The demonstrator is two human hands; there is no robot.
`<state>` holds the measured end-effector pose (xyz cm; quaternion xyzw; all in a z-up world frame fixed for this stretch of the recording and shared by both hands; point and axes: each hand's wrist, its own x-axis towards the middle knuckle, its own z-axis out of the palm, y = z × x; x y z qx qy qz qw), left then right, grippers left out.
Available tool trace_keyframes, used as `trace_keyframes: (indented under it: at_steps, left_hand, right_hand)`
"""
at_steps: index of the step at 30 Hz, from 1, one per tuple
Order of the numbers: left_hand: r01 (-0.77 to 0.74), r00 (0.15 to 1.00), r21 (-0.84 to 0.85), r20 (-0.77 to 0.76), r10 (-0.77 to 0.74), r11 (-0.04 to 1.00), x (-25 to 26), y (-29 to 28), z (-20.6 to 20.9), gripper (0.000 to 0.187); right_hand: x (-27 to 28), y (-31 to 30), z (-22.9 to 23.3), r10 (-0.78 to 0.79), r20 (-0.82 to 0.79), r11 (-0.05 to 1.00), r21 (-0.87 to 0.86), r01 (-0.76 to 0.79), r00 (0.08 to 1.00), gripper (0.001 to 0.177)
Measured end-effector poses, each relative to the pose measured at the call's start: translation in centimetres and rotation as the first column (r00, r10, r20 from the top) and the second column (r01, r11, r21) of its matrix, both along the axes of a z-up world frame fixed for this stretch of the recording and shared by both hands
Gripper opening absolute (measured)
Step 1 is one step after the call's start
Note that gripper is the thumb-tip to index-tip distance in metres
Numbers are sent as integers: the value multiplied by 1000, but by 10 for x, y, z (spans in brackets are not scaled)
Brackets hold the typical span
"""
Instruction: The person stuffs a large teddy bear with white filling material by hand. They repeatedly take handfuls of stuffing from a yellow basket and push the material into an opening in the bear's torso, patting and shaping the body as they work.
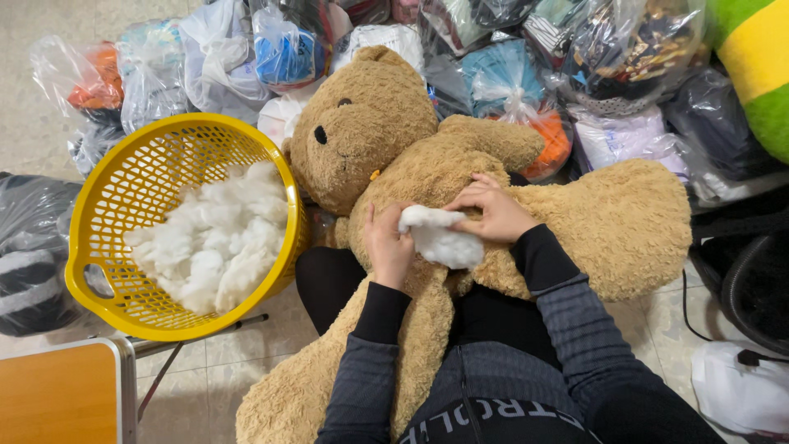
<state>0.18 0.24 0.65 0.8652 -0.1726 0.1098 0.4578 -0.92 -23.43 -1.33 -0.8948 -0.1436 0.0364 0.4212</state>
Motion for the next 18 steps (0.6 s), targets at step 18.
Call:
trace_keyframes:
  at_steps: [18]
  left_hand:
    - [2, 1000, 162, -23, 2, 987, 15, 28, -4, 42]
  right_hand:
    - [0, -9, -8, 31, -103, 997, -62, -38, 994, 60]
